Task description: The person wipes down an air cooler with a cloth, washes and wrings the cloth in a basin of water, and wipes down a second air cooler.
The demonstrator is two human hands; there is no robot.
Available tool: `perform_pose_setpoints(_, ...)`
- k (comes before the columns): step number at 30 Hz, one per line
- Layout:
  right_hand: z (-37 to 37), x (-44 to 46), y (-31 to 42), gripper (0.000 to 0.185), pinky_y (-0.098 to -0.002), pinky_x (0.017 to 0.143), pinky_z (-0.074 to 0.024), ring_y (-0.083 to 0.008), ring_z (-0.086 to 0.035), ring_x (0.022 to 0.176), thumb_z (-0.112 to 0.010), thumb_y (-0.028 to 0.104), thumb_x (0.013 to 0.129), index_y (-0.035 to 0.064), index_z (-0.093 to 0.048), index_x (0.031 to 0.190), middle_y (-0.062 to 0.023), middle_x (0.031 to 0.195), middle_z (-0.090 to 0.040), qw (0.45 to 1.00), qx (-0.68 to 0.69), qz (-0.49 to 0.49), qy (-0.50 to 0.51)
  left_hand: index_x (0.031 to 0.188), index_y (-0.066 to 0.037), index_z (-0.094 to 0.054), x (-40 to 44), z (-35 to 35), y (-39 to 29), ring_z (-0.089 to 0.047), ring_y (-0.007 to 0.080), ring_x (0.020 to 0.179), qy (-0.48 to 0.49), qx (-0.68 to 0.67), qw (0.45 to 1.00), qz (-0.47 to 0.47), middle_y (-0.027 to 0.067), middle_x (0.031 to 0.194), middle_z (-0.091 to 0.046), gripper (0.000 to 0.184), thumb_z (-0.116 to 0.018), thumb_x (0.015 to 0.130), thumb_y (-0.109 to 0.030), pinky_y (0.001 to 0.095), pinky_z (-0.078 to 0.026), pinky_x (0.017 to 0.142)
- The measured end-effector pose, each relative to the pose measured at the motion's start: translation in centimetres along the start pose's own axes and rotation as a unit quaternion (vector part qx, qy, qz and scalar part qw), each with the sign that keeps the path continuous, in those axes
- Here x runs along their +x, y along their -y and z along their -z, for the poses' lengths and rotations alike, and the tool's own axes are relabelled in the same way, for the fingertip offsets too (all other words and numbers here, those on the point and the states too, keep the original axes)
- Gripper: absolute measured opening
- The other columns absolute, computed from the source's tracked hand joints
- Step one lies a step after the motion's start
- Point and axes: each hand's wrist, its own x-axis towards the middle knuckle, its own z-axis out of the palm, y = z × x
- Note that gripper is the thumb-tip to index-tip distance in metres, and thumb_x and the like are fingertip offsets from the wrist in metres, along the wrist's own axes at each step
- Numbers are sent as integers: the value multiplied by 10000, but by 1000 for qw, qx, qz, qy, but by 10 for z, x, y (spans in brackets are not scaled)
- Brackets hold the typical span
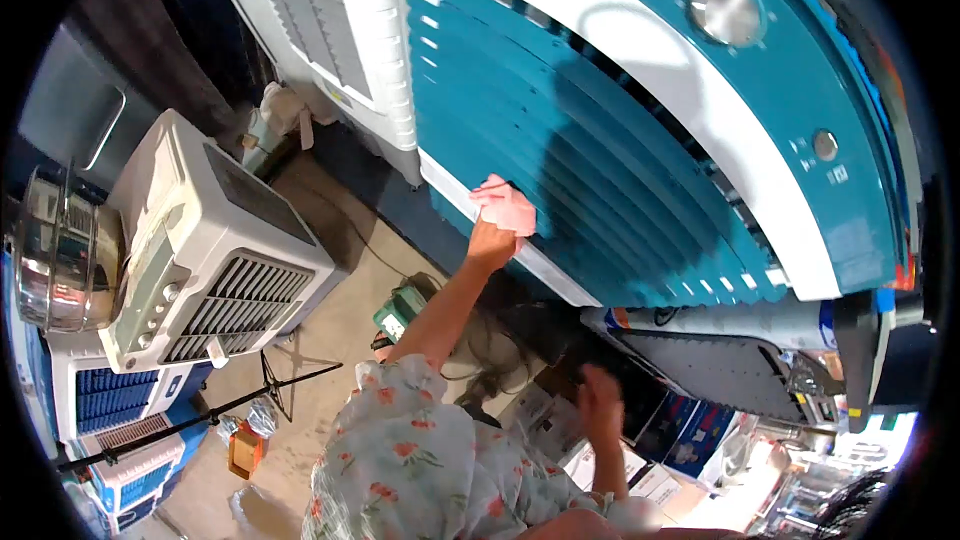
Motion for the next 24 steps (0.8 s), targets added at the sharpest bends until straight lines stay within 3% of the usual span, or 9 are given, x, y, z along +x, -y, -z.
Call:
perform_pose_setpoints(1,19,20,12,361,-408,908,-409,-326,-532,1057,-531,-5,775,44,-555,1131,-168,1151,-562,998,-33,-1,-54,788,-7,-568,-1,-7,20,-559,367,797,86,42,995,33,193,771,-541,199,-560,595,-57,447,-444,672)
perform_pose_setpoints(4,82,75,30,378,-424,990,-317,-331,-446,1170,-512,7,821,-2,-496,1199,-175,1271,-484,943,-129,141,-273,876,-47,-587,-7,-35,80,-558,381,834,-108,-26,994,24,180,844,-567,251,-566,626,-50,468,-443,711)
perform_pose_setpoints(10,192,165,72,370,-454,1014,-271,-335,-381,1233,-463,201,933,6,-466,1248,-190,1336,-412,749,-338,231,-521,1021,-82,-592,10,-4,143,-536,375,965,-97,7,981,171,168,1013,-588,348,-550,676,-64,462,-426,820)
perform_pose_setpoints(12,214,179,72,387,-472,1015,-258,-351,-361,1243,-393,252,952,17,-474,1248,-198,1350,-382,717,-418,187,-525,1040,-86,-590,17,6,164,-533,371,976,-19,1,972,236,168,1024,-588,356,-544,688,-68,459,-426,825)
perform_pose_setpoints(13,223,185,71,413,-477,1014,-257,-343,-360,1245,-367,299,956,28,-490,1242,-187,1357,-379,716,-426,186,-522,1049,-83,-594,19,7,175,-540,369,970,-120,-7,979,165,172,1037,-591,351,-544,702,-74,459,-434,812)
perform_pose_setpoints(16,230,196,72,438,-462,1008,-273,-351,-367,1239,-360,320,953,16,-488,1241,-202,1343,-394,691,-441,186,-542,1049,-55,-582,13,6,192,-571,360,904,-87,8,987,133,174,1022,-594,354,-554,696,-48,471,-443,778)
perform_pose_setpoints(19,240,199,75,484,-471,982,-311,-364,-387,1226,-341,368,950,2,-506,1219,-213,1329,-407,686,-429,189,-556,1004,-47,-603,9,9,189,-581,363,873,-146,-11,964,223,195,979,-603,297,-543,713,-55,474,-456,733)
perform_pose_setpoints(22,260,197,75,518,-461,984,-311,-358,-419,1198,-297,392,954,-8,-524,1194,-216,1291,-446,662,-459,188,-562,1006,-55,-616,18,23,205,-562,393,914,-36,-106,924,367,216,961,-607,285,-488,751,-48,469,-431,810)
perform_pose_setpoints(24,270,198,74,504,-458,979,-317,-353,-432,1181,-301,378,956,-9,-528,1187,-214,1282,-455,668,-463,196,-549,901,-41,-636,25,22,215,-573,400,840,-119,-131,932,316,232,872,-608,211,-492,747,-52,487,-429,769)
